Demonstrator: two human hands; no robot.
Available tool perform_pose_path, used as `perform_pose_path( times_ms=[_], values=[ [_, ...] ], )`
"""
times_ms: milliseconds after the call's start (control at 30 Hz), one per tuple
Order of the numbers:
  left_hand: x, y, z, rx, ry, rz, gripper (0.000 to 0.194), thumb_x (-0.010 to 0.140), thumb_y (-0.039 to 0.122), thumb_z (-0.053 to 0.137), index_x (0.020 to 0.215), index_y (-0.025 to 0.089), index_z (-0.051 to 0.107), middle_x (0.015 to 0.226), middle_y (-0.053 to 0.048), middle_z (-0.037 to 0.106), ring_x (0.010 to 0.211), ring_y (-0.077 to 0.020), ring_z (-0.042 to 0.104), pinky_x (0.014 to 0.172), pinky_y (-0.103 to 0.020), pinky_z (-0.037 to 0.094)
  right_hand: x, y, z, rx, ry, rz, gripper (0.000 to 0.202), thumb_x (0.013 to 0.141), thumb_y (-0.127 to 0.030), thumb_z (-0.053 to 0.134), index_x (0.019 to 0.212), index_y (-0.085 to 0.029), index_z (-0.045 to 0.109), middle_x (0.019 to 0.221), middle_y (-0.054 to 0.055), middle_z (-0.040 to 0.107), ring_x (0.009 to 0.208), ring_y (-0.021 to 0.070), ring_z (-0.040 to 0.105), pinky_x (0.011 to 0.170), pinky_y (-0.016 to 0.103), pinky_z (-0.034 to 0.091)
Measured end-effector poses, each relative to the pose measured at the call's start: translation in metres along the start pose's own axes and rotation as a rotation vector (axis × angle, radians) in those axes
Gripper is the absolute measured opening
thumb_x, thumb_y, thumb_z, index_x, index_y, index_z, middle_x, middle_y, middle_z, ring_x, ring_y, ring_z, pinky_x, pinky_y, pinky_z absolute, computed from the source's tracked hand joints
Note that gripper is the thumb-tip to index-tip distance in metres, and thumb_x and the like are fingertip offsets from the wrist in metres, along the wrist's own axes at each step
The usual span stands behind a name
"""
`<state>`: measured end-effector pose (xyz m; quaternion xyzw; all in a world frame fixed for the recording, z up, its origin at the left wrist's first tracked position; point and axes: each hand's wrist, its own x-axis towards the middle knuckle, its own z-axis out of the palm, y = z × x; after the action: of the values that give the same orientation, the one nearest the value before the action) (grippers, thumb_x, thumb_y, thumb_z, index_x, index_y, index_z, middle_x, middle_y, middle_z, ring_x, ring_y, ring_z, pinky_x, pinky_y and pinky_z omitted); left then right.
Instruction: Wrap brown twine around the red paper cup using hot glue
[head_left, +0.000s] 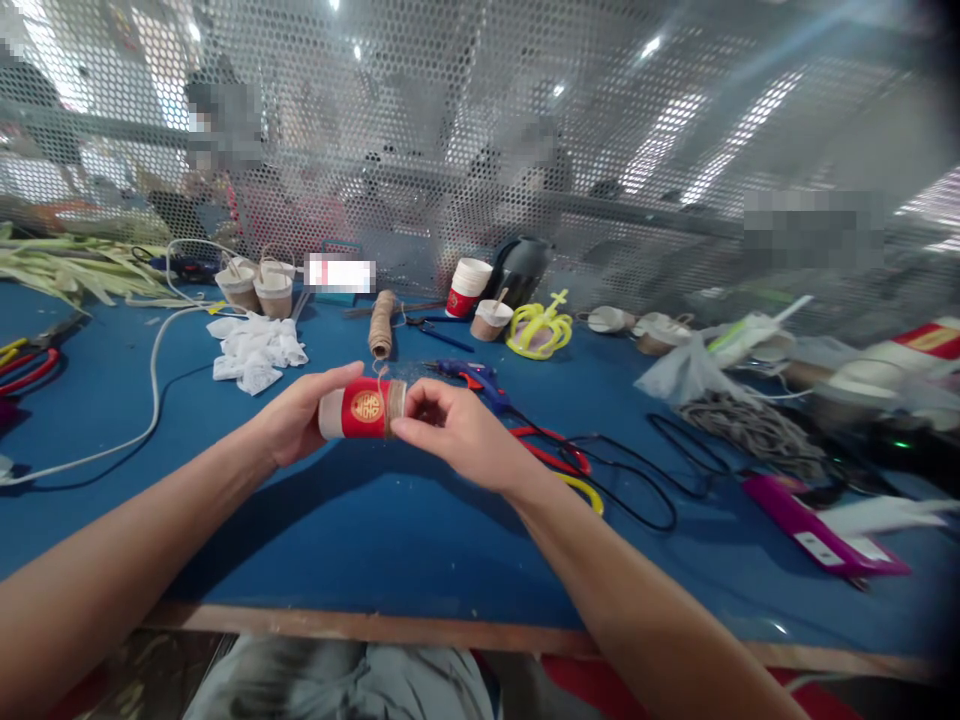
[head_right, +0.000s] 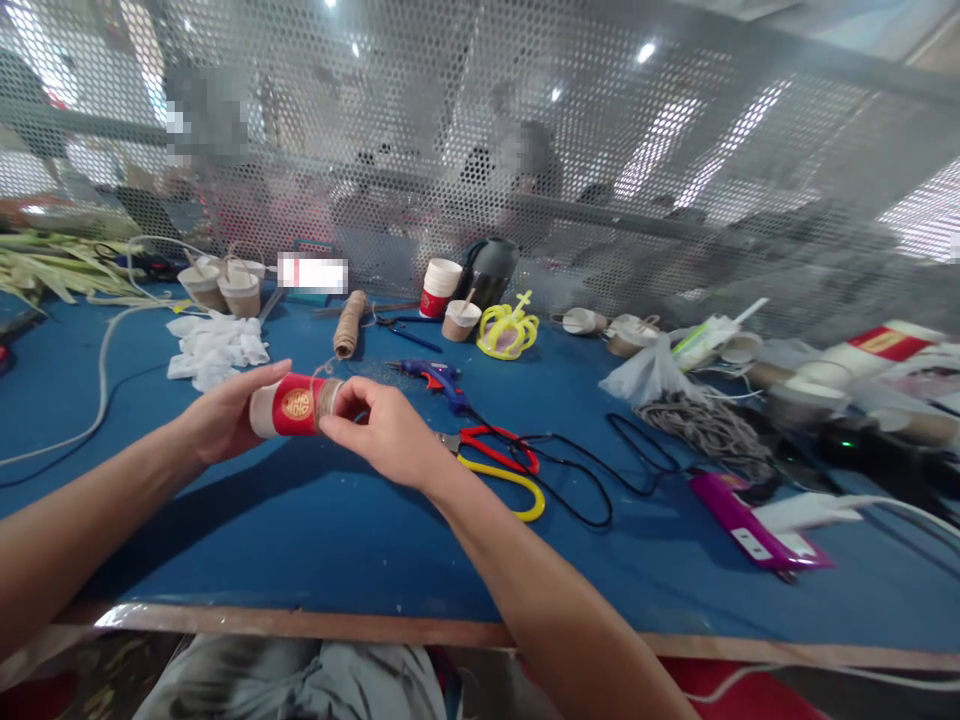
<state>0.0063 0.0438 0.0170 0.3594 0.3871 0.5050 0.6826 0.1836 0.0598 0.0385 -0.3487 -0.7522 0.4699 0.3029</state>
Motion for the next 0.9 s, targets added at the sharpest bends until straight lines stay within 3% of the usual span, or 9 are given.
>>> perform_pose_path(
  times_ms=[200,367,433,533,667,767,900],
  values=[
    [-0.004,-0.008,0.004,0.103,0.098,0.012,0.025,0.053,0.028,0.078,0.064,0.01,0.066,0.057,-0.002,0.066,0.05,-0.0101,0.056,0.05,-0.02,0.041,-0.006,-0.001,-0.01,-0.196,-0.174,0.071,0.013,0.073,-0.027,0.059,0.068,-0.016,0.054,0.066,-0.002,0.054,0.06,0.0104,0.047,0.059,0.025,0.038],
    [-0.006,-0.012,0.007,0.148,0.056,0.03,0.025,0.056,0.033,0.076,0.059,0.011,0.064,0.053,0.0,0.062,0.047,-0.008,0.052,0.048,-0.019,0.037,0.001,0.0,-0.02,-0.298,0.065,0.087,0.016,0.079,-0.03,0.053,0.074,-0.016,0.059,0.072,0.002,0.061,0.066,0.0129,0.053,0.062,0.027,0.04],
    [-0.007,-0.013,0.007,0.163,0.038,0.024,0.026,0.055,0.033,0.076,0.058,0.011,0.063,0.052,0.001,0.061,0.047,-0.0074,0.051,0.048,-0.018,0.036,0.007,0.001,-0.018,-0.256,0.067,0.112,0.016,0.082,-0.026,0.049,0.081,-0.015,0.061,0.081,0.004,0.065,0.074,0.0141,0.057,0.069,0.028,0.042],
    [-0.007,-0.015,0.007,0.201,0.015,0.01,0.027,0.056,0.034,0.076,0.06,0.01,0.064,0.053,0.001,0.06,0.048,-0.0071,0.049,0.048,-0.018,0.035,0.017,0.004,-0.01,-0.089,-0.038,0.162,0.02,0.085,-0.022,0.044,0.093,-0.014,0.062,0.093,0.008,0.066,0.086,0.0144,0.059,0.075,0.028,0.043],
    [-0.007,-0.018,0.008,0.263,-0.01,-0.006,0.029,0.056,0.036,0.075,0.055,0.011,0.06,0.048,0.002,0.054,0.043,-0.006,0.042,0.045,-0.019,0.029,0.023,0.003,0.0,0.078,-0.053,0.126,0.023,0.087,-0.023,0.043,0.095,-0.013,0.062,0.097,0.008,0.066,0.091,0.0133,0.059,0.079,0.028,0.044],
    [-0.006,-0.019,0.008,0.289,0.014,-0.009,0.029,0.054,0.034,0.075,0.05,0.013,0.055,0.043,0.004,0.049,0.04,-0.0052,0.036,0.042,-0.02,0.023,0.023,0.0,0.005,0.109,-0.061,0.063,0.023,0.086,-0.024,0.044,0.092,-0.013,0.063,0.099,0.007,0.066,0.093,0.0128,0.059,0.085,0.028,0.043],
    [-0.003,-0.021,0.008,0.294,0.052,-0.025,0.029,0.054,0.034,0.073,0.051,0.013,0.054,0.044,0.004,0.051,0.04,-0.0057,0.038,0.043,-0.02,0.025,0.024,0.001,0.01,0.057,-0.082,-0.004,0.024,0.086,-0.025,0.043,0.096,-0.013,0.061,0.1,0.007,0.065,0.094,0.0132,0.059,0.085,0.029,0.045]
  ],
)
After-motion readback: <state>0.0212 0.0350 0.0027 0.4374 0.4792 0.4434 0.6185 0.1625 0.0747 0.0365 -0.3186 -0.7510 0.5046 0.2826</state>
